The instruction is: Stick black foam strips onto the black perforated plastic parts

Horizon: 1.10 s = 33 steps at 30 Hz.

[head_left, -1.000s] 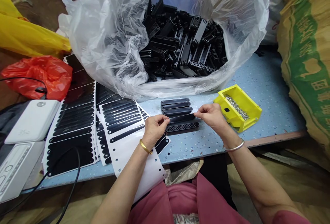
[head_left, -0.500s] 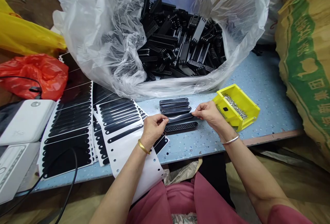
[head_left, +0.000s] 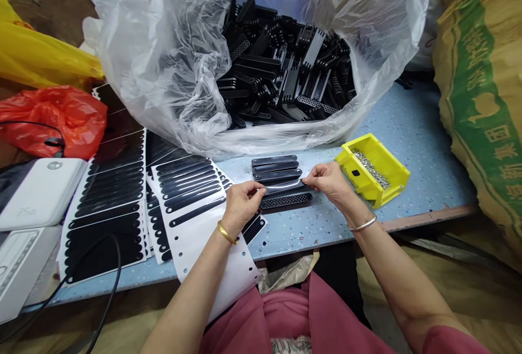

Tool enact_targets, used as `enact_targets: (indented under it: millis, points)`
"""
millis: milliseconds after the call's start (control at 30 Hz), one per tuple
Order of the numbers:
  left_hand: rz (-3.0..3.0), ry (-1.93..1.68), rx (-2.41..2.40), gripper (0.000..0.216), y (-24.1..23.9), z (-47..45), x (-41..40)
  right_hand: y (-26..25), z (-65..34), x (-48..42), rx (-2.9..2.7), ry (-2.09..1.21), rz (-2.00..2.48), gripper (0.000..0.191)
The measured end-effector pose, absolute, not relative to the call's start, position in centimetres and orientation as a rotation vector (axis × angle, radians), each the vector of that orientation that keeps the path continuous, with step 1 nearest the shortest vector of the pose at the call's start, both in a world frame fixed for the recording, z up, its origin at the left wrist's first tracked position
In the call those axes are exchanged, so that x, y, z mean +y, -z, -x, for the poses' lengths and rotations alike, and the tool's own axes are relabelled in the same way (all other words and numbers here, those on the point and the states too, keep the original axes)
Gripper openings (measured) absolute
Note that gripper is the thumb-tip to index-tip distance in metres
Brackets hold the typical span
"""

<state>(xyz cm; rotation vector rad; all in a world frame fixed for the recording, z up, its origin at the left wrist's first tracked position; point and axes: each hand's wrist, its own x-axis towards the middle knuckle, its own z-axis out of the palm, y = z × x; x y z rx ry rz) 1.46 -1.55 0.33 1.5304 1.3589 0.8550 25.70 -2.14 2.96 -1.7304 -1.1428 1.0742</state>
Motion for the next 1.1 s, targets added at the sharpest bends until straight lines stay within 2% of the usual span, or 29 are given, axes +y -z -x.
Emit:
enact_targets:
  millis: [533,733,900,1100]
  points:
    - [-1.558,-0.851,1.35,0.017,0.0,-1.3,-1.5,-3.1,-25.4,-2.6,-1.102,-1.094,1.729,0.023]
    - [-1.565,-0.858,1.348,0.018,0.1,-1.3,-1.4,-2.7,-25.5,-2.5,-1.098,-1.081,1.757,0.028]
    - [-1.554,-0.858,1.351,0.019,-0.1,-1.3,-1.5,-2.4,-25.8,-2.5,-1.118,-0.939,1.816,0.043]
    - [-1.575,-0.858,1.344,0.018,-0.1,-1.2,-1.4,-1.8,-25.6,-2.8,-1.254,-0.995,1.798,0.038]
